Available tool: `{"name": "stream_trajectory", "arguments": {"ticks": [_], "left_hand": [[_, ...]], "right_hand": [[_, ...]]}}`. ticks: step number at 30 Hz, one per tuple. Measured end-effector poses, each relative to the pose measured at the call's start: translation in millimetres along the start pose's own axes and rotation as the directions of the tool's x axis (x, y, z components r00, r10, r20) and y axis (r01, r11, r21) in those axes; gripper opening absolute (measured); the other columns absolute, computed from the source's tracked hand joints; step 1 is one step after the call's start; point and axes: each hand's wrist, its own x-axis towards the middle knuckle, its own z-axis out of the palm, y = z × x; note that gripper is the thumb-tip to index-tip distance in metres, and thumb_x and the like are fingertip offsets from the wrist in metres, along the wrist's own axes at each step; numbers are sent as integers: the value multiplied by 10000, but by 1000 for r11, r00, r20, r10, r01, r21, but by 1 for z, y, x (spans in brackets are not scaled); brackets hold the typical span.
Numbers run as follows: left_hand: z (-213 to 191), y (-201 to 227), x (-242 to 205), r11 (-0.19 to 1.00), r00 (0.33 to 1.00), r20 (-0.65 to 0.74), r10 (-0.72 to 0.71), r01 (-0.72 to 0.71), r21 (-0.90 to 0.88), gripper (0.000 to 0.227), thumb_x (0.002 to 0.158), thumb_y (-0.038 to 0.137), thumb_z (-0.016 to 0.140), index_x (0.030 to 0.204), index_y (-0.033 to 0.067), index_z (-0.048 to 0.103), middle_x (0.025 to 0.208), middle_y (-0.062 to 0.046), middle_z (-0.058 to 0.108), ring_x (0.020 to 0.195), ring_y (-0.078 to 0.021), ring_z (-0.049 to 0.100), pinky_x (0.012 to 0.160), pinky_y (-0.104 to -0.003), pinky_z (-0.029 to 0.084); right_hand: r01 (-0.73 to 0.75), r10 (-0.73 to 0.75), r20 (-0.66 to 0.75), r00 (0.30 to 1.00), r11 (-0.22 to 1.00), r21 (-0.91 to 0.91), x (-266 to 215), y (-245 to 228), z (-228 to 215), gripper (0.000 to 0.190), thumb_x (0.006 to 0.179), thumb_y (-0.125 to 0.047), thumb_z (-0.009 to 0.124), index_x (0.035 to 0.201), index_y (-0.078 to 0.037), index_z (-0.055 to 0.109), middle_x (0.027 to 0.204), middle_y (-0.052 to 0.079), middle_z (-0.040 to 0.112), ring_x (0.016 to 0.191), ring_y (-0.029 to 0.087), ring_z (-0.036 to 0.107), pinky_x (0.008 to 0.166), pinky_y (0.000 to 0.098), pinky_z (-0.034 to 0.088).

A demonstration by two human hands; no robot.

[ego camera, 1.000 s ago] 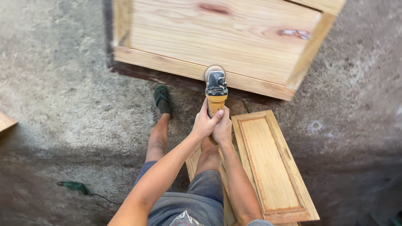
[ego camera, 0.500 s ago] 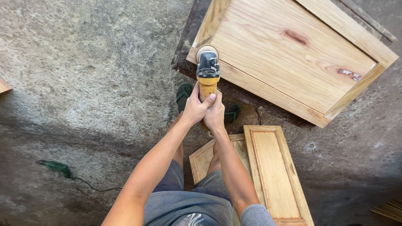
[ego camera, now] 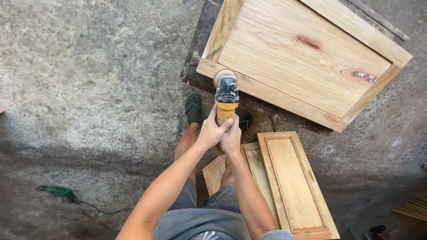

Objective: The person uses an angle grinder with a sanding disc to smooth the surfaces and edges of wooden panels. They handle the panels one at a time, flipping them over to sand both sides and edges, then placing them back on a stack.

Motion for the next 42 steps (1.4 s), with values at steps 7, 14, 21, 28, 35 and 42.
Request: {"name": "stream_trajectory", "arguments": {"ticks": [7, 14, 21, 28, 35, 42], "left_hand": [[-11, -15, 5, 984, 995, -54, 79, -86, -153, 763, 916, 423, 773, 1481, 24, 450, 1332, -163, 643, 1216, -239, 628, 1042, -357, 502], [65, -21, -10, 999, 997, 66, 34, -36, 25, 771, 879, 404, 778, 1463, 1, 476, 1287, -158, 693, 1180, -202, 655, 1018, -344, 511], [171, -38, -21, 978, 980, 196, 26, -65, 199, 951, 850, 524, 750, 1547, 5, 364, 1313, -215, 684, 1225, -285, 673, 1018, -392, 517], [261, -50, -25, 934, 951, 309, -13, -99, 344, 997, 843, 596, 719, 1572, 30, 344, 1287, -250, 694, 1221, -338, 676, 999, -423, 537], [268, -45, -23, 955, 980, 195, 38, -93, 281, 887, 876, 591, 716, 1514, 39, 445, 1309, -206, 716, 1217, -313, 713, 1007, -401, 548], [354, -67, -26, 917, 934, 356, 24, -162, 364, 975, 861, 591, 704, 1583, 49, 336, 1298, -218, 697, 1193, -317, 703, 995, -414, 558]], "right_hand": [[76, -75, 66, 995, 997, -12, 10, 10, 14, 480, 961, -284, 662, 1345, -55, 489, 1092, 260, 731, 1022, 420, 731, 810, 455, 581], [25, -19, -81, 997, 997, 68, -10, 49, -50, 523, 918, -287, 729, 1308, -39, 485, 1099, 250, 730, 1013, 391, 746, 805, 442, 584], [-19, 54, -236, 970, 989, 149, -23, 127, -128, 484, 935, -269, 695, 1324, -40, 519, 1150, 220, 736, 1057, 352, 745, 855, 439, 578], [-46, 132, -349, 928, 969, 244, -29, 191, -192, 468, 962, -304, 653, 1341, -66, 516, 1179, 211, 733, 1067, 355, 738, 874, 447, 569], [-93, 137, -201, 970, 972, 214, -14, 182, -209, 496, 958, -328, 654, 1355, -70, 507, 1137, 257, 724, 1065, 419, 711, 857, 483, 562], [-195, 269, -308, 912, 948, 253, -24, 229, -276, 466, 939, -311, 667, 1312, -75, 518, 1170, 211, 716, 1055, 369, 711, 853, 478, 548]]}}
